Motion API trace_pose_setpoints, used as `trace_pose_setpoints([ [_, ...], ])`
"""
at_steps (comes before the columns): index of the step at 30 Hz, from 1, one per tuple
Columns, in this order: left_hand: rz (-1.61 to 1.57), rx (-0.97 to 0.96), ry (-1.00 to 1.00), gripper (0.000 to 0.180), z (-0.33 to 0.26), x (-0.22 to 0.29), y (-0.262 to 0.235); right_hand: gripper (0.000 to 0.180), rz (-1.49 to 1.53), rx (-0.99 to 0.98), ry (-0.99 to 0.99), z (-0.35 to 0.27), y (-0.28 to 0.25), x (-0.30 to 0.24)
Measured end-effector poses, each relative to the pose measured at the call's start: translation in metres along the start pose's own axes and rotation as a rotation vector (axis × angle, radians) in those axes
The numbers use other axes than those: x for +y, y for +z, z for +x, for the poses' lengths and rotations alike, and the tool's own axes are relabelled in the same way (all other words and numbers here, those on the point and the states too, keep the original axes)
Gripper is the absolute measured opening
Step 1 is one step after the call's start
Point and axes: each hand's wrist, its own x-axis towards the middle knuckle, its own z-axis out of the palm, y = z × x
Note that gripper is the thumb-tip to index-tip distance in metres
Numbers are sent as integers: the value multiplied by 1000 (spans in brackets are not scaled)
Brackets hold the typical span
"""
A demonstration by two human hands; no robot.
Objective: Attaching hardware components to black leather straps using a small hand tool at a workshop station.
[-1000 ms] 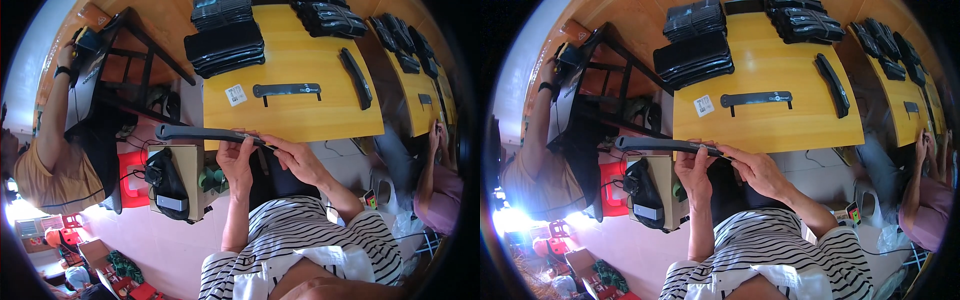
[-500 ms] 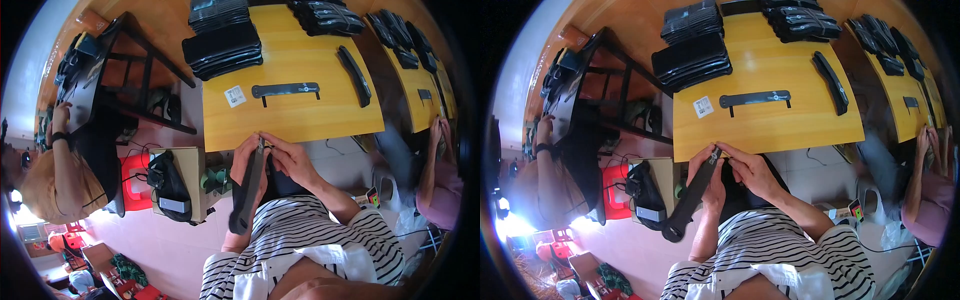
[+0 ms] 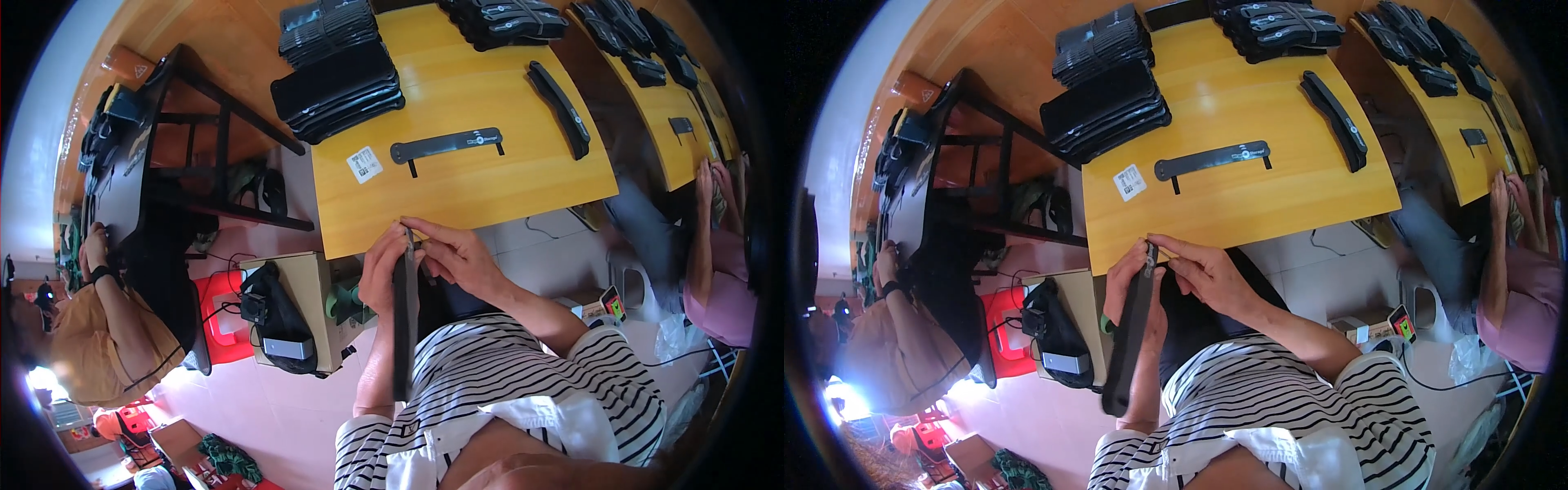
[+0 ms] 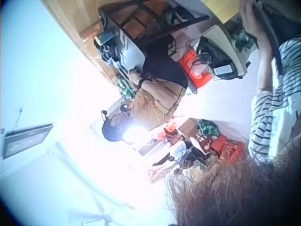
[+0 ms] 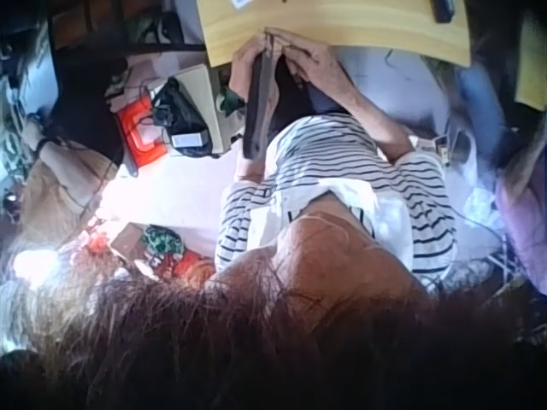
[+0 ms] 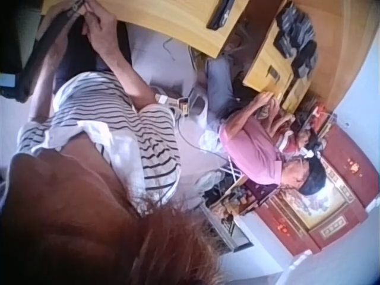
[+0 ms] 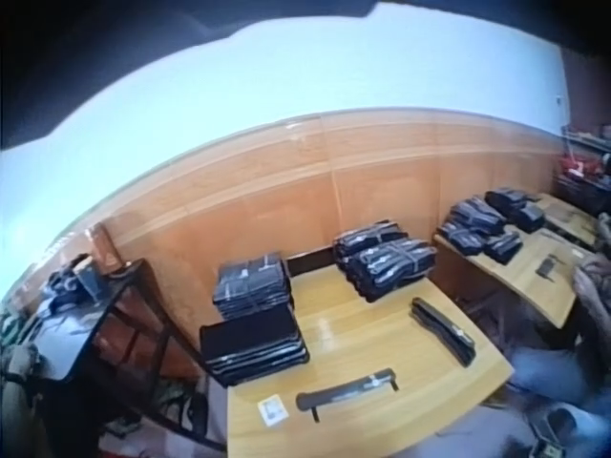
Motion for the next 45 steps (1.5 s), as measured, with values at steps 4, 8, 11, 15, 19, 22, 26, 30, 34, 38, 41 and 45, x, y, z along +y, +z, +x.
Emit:
trace_pose_setpoints([
  [4,41,-55,116,24,4,-1,-3,37,-122,124,-156,0,8,20],
  [8,138,-131,160,24,8,1,-9,37,-429,106,-351,7,-1,17],
  [11,169,-161,171,23,10,-3,-8,36,-147,68,-171,5,3,14],
  [15,191,-187,194,20,11,-5,-8,36,120,98,14,0,13,13],
  [19,209,-195,178,22,9,-7,-13,38,70,58,-31,5,14,18],
  [22,18,-146,-110,24,9,0,-16,37,-14,30,-69,10,8,15],
  [26,-455,-56,-459,20,15,-5,-21,33,-309,-4,-226,13,-7,5],
  [30,-722,50,-710,23,15,-4,-22,32,-301,5,-216,11,-5,2],
  [34,-232,-38,-449,21,9,5,-19,31,-305,60,-209,8,-2,10],
  [38,113,-216,-26,27,6,7,-16,31,-348,73,-285,8,-9,17],
  [41,-23,-197,-140,28,3,1,-19,31,-341,68,-313,5,-10,17],
  [45,-581,-39,-520,25,7,0,-20,32,-246,73,-389,4,-8,16],
])
